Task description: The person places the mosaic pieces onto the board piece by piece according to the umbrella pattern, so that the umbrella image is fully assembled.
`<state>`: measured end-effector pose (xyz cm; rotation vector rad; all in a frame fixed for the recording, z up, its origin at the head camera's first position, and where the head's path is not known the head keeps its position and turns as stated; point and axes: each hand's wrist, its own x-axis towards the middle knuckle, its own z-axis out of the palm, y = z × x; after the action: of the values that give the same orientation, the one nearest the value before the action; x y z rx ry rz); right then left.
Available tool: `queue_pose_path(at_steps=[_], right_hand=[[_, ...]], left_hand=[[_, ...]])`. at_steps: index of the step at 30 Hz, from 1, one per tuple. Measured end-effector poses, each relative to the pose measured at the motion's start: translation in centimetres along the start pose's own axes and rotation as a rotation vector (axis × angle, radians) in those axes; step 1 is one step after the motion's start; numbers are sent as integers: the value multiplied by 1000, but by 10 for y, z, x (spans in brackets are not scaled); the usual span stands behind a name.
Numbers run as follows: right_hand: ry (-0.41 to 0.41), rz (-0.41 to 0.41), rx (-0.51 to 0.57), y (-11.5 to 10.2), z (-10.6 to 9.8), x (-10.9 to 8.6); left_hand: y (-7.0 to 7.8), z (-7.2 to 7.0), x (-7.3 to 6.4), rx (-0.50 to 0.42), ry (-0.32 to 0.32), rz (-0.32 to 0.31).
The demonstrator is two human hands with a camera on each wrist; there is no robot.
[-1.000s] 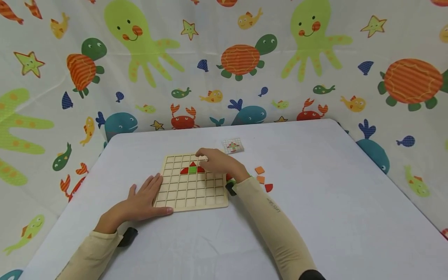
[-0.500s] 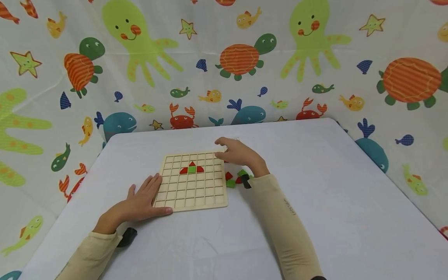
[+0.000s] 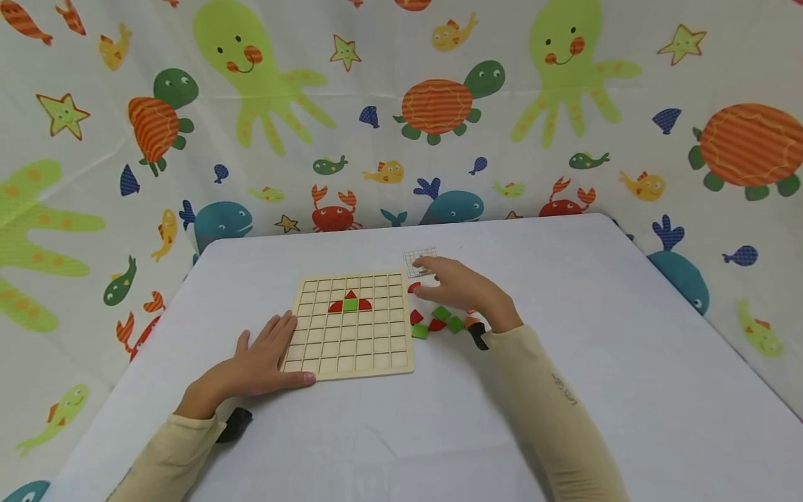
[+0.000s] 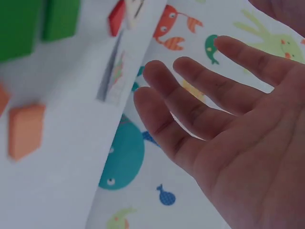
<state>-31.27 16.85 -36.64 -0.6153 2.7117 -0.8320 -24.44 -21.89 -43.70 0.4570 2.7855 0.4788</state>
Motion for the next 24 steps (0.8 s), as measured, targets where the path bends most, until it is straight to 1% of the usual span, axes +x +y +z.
queue_pose_path(at_steps=[2, 5, 13, 19, 24], right_hand=[[-19, 38, -27, 5, 1, -5], [-41, 70, -61, 10, 3, -9], [-96, 191, -153, 18, 7, -8], [-103, 213, -213, 26, 6, -5], [-110, 210, -208, 32, 5, -3]], left_hand=[[1, -1, 0, 0, -4, -1], [1, -2, 1, 0, -5, 0], [1, -3, 0, 1, -11, -4], [1, -3, 1, -2, -10, 4], [1, -2, 1, -4, -8, 7]])
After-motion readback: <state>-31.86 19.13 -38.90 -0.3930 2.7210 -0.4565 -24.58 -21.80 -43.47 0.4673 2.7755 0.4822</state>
